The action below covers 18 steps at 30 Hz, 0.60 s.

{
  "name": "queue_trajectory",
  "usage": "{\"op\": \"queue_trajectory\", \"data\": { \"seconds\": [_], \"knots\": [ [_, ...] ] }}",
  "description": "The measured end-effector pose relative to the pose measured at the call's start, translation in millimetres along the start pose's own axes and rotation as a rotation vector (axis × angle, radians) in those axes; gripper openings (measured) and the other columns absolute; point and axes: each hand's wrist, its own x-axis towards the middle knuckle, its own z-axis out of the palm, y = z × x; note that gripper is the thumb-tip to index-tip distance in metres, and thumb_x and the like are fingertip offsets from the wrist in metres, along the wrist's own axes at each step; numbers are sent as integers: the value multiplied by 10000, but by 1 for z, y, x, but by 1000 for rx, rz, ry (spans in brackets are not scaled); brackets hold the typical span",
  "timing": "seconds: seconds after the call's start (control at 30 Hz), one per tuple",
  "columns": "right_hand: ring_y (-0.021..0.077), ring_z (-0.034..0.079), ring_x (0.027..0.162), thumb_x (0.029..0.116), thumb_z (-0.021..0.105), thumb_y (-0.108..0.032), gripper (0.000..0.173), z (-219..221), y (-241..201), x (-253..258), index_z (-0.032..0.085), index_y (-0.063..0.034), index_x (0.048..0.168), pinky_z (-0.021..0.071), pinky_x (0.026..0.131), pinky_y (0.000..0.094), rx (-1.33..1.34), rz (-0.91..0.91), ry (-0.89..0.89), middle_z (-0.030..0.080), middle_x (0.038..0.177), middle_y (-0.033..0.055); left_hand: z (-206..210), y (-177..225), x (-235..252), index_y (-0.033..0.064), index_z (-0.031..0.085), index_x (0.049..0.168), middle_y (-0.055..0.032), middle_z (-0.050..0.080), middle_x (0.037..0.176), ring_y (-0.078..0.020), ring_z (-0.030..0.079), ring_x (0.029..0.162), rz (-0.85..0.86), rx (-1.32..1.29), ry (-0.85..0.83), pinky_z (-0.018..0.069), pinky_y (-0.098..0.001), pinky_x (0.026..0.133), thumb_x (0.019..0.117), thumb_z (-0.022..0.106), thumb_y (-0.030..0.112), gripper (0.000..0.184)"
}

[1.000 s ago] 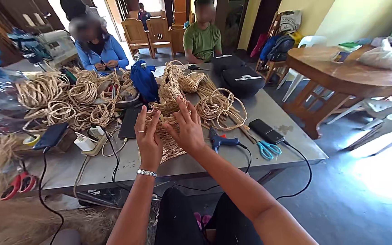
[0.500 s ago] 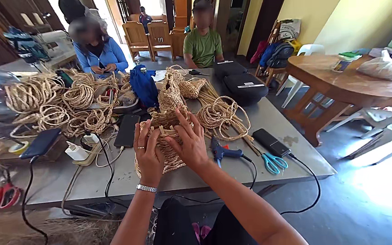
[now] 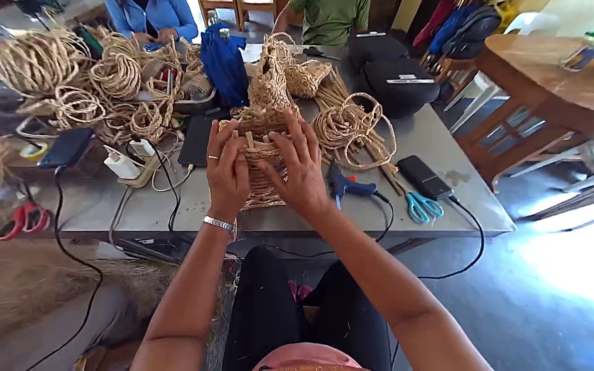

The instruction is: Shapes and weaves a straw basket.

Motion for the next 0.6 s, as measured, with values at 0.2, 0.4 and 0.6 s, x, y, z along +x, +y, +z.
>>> {"op": "queue_trajectory", "data": {
  "seconds": [0.2,0.4,0.6],
  "knots": [
    [326,476,1417,1022,594,-205,510,-35,-43,-18,486,19,1467,494,1094,431,239,-44,-31,350,1620,226,-24,-27,5,-52,663,1122,-220,539,1477,-359,373,1490,-36,-257,-34,255,-491,1263,1101,338,110,364],
    [391,413,1427,1054,517,-339,431,-28,2,0,619,-40,1346,421,1116,512,362,109,37,395,1570,250,-22,-22,4,-75,644,1106,-237,517,1484,-334,399,1474,-66,-306,13,294,-459,1243,1093,310,69,364],
    [403,437,1410,1007,529,-562,520,1,8,-5,689,-138,1262,422,1090,559,201,3,19,372,1616,201,-13,-29,1,-49,634,1127,-248,507,1480,-338,402,1464,-9,-274,28,292,-469,1234,1101,318,233,424]
  ]
}}
